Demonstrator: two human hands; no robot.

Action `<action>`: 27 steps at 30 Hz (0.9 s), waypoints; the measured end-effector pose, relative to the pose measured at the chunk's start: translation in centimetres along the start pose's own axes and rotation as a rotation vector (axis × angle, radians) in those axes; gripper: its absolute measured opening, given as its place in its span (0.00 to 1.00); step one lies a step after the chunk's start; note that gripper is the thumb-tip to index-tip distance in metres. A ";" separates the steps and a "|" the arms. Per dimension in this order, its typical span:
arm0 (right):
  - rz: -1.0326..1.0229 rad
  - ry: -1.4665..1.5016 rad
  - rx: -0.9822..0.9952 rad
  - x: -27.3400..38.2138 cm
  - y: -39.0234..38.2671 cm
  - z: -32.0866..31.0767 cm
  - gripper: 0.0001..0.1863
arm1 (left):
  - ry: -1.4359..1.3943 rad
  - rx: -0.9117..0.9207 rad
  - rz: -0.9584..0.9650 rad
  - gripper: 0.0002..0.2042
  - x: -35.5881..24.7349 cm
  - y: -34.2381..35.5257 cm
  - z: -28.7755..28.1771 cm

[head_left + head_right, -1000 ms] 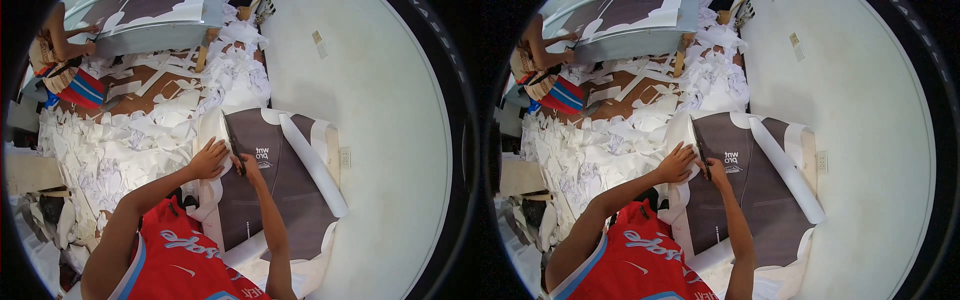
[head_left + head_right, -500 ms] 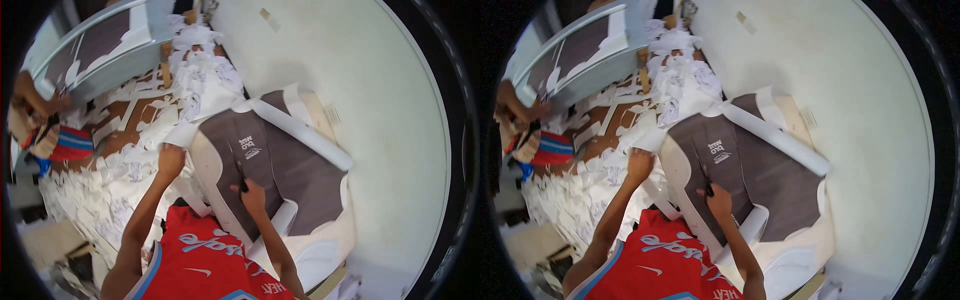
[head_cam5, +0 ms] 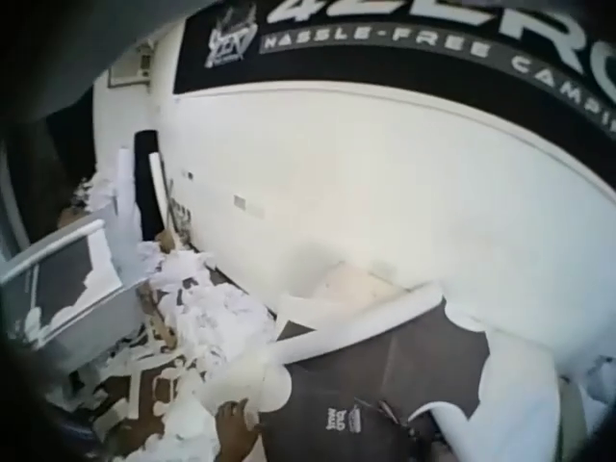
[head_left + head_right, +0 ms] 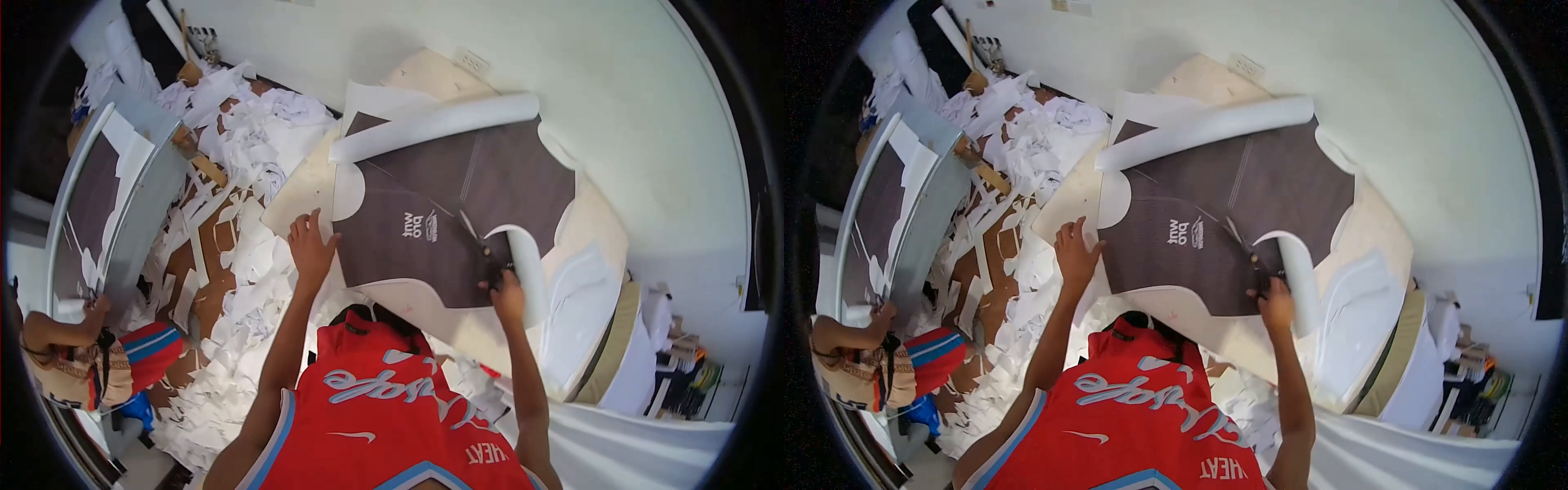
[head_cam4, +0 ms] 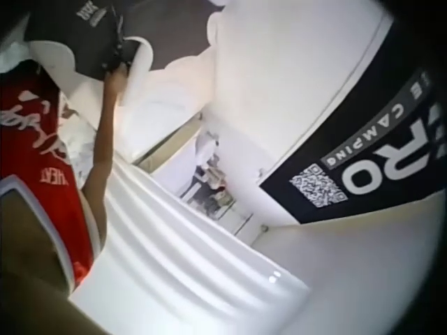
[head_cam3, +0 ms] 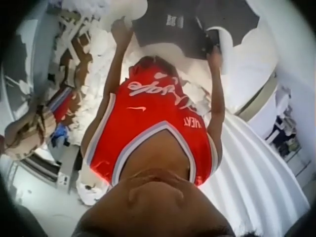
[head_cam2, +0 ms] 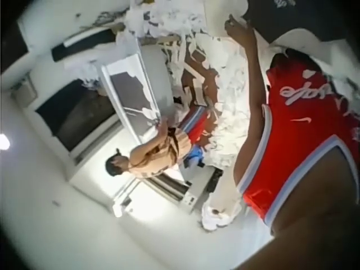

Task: Cutting patterns out of fabric and foam layers using scissors.

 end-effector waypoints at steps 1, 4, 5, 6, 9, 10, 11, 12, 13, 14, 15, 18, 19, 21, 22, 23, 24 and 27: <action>-0.130 0.008 -0.075 0.9 -0.6 -0.6 0.22 | -0.014 -0.041 -0.046 0.32 -0.2 -1.0 -0.3; -0.028 0.063 0.031 3.3 -4.6 0.1 0.21 | -0.258 0.141 -0.353 0.31 0.5 -5.6 0.1; 0.075 0.122 0.169 4.3 -6.7 1.3 0.21 | -0.281 0.144 -0.356 0.31 0.5 -7.3 0.0; 0.135 0.262 0.287 5.7 -9.2 2.5 0.22 | -0.279 0.220 -0.363 0.30 0.9 -8.9 0.3; 0.336 0.721 0.704 9.5 -16.1 5.9 0.09 | -0.403 0.415 -0.520 0.20 2.8 -12.1 2.6; 0.423 0.907 0.713 10.4 -18.1 6.0 0.08 | -0.545 0.427 -0.471 0.16 2.9 -12.2 3.2; 0.228 0.776 0.833 11.6 -19.3 6.2 0.10 | -0.693 0.468 -0.430 0.14 3.0 -12.4 3.8; 0.496 0.818 0.959 11.7 -21.0 7.4 0.13 | -0.680 0.442 -0.413 0.14 3.5 -12.3 3.9; 0.466 0.858 0.959 12.2 -21.4 7.8 0.15 | -0.749 0.541 -0.392 0.13 3.5 -12.5 4.3; 0.483 0.823 0.976 12.5 -22.1 8.3 0.17 | -0.804 0.711 -0.421 0.15 3.4 -12.9 4.9; 0.487 0.823 0.980 12.9 -22.5 9.1 0.17 | -0.846 0.751 -0.426 0.15 3.5 -13.1 4.8; 0.552 1.000 0.987 14.3 -23.2 11.5 0.18 | -1.048 0.778 -0.353 0.16 2.5 -13.4 4.0; 0.592 1.027 0.978 14.6 -23.4 12.1 0.19 | -0.992 0.783 -0.372 0.16 2.6 -13.5 4.0; 0.559 0.995 0.935 15.4 -23.4 12.9 0.20 | -0.990 0.857 -0.345 0.12 1.9 -13.9 4.1; 0.557 1.000 0.918 15.7 -23.4 13.2 0.20 | -0.981 0.870 -0.338 0.12 1.7 -14.0 4.3; 0.563 1.022 0.891 16.1 -23.3 13.3 0.21 | -1.066 0.836 -0.402 0.10 1.8 -14.1 4.4; 0.589 1.031 0.883 16.4 -23.3 13.5 0.21 | -1.177 0.824 -0.468 0.09 1.7 -14.2 4.5; 0.486 1.010 0.783 17.3 -22.5 13.2 0.21 | -1.002 0.827 -0.464 0.09 2.4 -14.4 4.7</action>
Point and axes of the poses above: each hand's wrist, its own y-axis towards the middle knuckle, its own z-axis out of the palm, x = y × z, the point moved 5 cm from there along y, towards the middle knuckle, and after that the axes turned 9 degrees about y, right-handed, at the moved point
